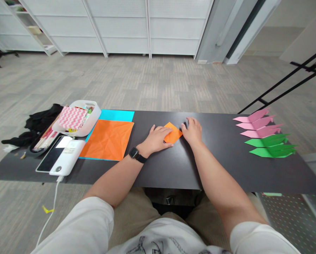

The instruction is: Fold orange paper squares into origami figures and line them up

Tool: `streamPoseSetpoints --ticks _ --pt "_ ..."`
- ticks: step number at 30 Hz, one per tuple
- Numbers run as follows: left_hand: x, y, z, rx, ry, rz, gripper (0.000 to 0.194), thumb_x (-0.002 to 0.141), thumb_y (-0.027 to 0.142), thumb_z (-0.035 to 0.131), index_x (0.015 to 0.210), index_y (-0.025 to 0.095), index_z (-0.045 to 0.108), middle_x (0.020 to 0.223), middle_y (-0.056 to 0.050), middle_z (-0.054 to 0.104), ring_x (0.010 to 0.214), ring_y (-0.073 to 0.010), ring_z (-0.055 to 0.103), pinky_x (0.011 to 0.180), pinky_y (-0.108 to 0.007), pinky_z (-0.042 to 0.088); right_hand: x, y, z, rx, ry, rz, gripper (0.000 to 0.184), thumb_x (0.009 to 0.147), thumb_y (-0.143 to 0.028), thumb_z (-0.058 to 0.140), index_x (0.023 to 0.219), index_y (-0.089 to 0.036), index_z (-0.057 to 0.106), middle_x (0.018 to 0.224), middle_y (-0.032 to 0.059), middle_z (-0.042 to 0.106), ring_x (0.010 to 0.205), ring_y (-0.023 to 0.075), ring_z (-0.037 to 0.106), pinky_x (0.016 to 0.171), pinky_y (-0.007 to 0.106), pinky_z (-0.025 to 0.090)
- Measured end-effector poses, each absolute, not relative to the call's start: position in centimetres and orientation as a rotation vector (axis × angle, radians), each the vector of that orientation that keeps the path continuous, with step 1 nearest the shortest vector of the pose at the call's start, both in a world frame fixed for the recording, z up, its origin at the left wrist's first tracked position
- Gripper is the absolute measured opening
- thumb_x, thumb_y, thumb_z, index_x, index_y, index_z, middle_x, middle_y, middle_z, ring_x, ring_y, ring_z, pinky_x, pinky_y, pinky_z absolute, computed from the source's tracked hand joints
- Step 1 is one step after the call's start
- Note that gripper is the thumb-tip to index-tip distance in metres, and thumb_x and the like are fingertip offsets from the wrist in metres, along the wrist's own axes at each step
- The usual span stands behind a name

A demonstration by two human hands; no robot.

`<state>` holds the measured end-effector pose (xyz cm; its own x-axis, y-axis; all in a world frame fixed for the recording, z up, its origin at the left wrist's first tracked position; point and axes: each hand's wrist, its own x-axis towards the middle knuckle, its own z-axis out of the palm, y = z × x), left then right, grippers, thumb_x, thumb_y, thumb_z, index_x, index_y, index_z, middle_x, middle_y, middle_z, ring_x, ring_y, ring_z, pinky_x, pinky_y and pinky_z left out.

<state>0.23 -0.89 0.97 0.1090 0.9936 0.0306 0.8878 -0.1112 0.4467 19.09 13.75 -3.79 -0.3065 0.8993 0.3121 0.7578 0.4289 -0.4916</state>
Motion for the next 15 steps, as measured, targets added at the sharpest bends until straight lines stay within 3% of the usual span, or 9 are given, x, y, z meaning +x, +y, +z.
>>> streamPoseSetpoints --ticks 4,6,10,15 --pt "0.3 -1.0 0.7 2.093 1.841 0.505 0.08 0.088 0.055 0.084 0.157 0.031 0.052 0.161 -0.011 0.058 0.151 -0.0368 0.048 0.133 -0.071 0.014 19.3 12.9 -3.1 -1.167 -2.252 0.399 0.03 0.092 -0.038 0.07 0.118 -0.024 0.077 0.147 0.015 0.061 0.144 0.0339 0.052 0.125 0.054 0.039" --pt "0.4 -0.9 0.5 2.092 1.836 0.53 0.086 0.084 0.056 0.087 0.158 0.03 0.051 0.161 -0.011 0.059 0.15 -0.0376 0.049 0.132 -0.073 0.015 19.2 12.1 -2.8 -1.094 -2.346 0.437 0.023 0.09 -0.038 0.075 0.11 -0.028 0.08 0.148 0.0114 0.06 0.148 0.035 0.049 0.128 0.058 0.034" --pt "0.5 -0.7 0.6 2.066 1.824 0.646 0.09 0.081 0.055 0.09 0.158 0.03 0.05 0.16 -0.011 0.058 0.15 -0.037 0.05 0.133 -0.069 0.018 19.0 11.3 -2.6 -1.128 -2.44 0.48 0.026 0.089 -0.037 0.079 0.114 -0.033 0.082 0.152 0.0079 0.058 0.155 0.0393 0.041 0.13 0.071 0.022" --pt "-0.2 -0.3 0.5 2.033 1.902 0.907 0.074 0.088 0.045 0.085 0.153 0.026 0.054 0.155 -0.011 0.06 0.146 -0.0323 0.054 0.128 -0.053 0.038 19.7 12.4 -2.3 -1.258 -2.391 0.474 0.027 0.093 -0.031 0.074 0.118 -0.035 0.083 0.155 0.0074 0.057 0.156 0.0383 0.039 0.131 0.071 0.02"
